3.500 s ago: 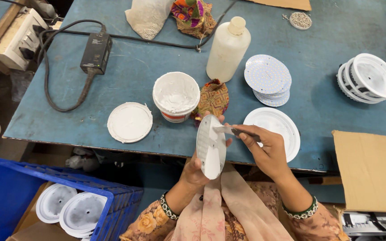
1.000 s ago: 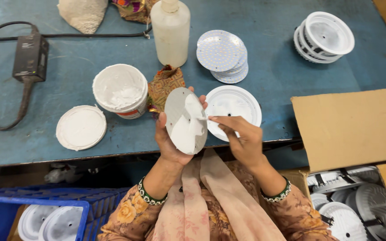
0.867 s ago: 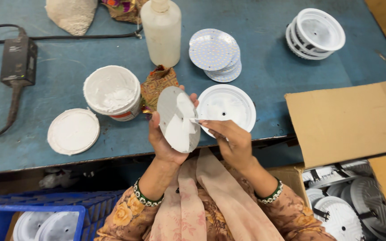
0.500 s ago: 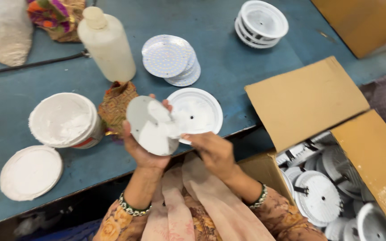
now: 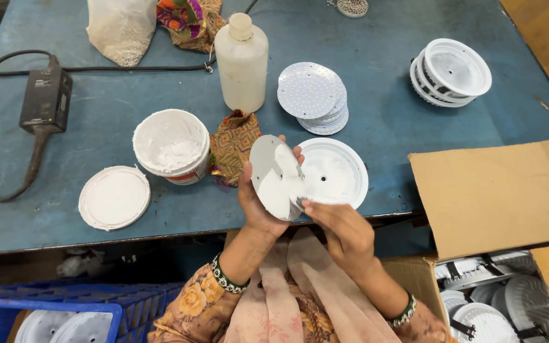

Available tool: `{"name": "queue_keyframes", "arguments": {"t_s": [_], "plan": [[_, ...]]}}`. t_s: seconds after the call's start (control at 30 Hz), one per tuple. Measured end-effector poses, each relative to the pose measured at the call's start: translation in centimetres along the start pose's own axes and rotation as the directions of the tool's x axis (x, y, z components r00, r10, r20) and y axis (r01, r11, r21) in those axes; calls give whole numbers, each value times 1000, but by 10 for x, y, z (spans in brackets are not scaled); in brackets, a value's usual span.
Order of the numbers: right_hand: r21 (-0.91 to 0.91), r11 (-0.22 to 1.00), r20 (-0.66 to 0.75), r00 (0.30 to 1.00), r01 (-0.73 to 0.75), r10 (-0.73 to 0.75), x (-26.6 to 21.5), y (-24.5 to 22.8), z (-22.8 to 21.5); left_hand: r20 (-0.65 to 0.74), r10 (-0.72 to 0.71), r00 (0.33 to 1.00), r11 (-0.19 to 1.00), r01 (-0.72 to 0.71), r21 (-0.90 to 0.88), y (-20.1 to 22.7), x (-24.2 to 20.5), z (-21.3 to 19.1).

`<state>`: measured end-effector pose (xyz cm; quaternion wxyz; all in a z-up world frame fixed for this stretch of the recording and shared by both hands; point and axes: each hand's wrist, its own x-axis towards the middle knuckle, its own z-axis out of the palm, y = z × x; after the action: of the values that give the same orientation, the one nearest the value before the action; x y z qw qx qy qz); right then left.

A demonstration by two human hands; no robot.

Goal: The person scoops white paste from a container using a small metal spatula and applies it to the inner surface of white circular plastic parts. The person repeatedly picks up parts, applies the paste, and places them on a stack on the table.

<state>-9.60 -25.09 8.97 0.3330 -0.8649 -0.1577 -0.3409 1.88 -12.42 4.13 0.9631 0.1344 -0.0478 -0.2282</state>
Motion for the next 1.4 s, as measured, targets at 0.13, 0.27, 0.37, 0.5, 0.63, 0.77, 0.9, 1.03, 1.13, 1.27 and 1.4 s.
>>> {"name": "queue_keyframes", "arguments": {"t_s": [0.13,0.27,0.37,0.5,0.63,0.77,0.9,1.03,1.13,1.27,1.4], "plan": [[5,990,-28,989,-142,142,-7,1,-3,96,-49,994,996,56,-65,0,3,-2],[69,928,-50,928,-366,370,8,20,-13,171,-42,984,999,40,19,-10,-6,0],[119,961,-64,963,-251,260,28,30,-14,259,-73,963,997,64,44,-13,-14,3],[87,989,-57,990,-120,126,44,32,-11,288,-116,951,993,122,-4,-13,-22,5],[92,995,-47,998,-24,29,41,31,-3,273,-93,957,994,104,-23,-10,-20,7],[132,989,-50,996,-60,67,25,28,4,253,-77,964,996,86,-27,-7,-17,8],[92,992,-57,995,-81,87,2,14,7,236,-48,971,999,52,-8,-3,-16,8],[96,992,-53,995,-76,82,-16,-1,6,220,-44,975,999,48,-11,0,-15,7],[117,968,-30,973,-223,228,-15,8,-2,226,-45,973,999,48,-7,-2,-15,6],[152,976,-38,986,-153,161,0,30,-3,243,-51,969,999,50,13,-6,-14,5],[151,971,-3,982,-186,188,2,33,2,222,-35,974,999,31,18,-8,-9,3]]}}
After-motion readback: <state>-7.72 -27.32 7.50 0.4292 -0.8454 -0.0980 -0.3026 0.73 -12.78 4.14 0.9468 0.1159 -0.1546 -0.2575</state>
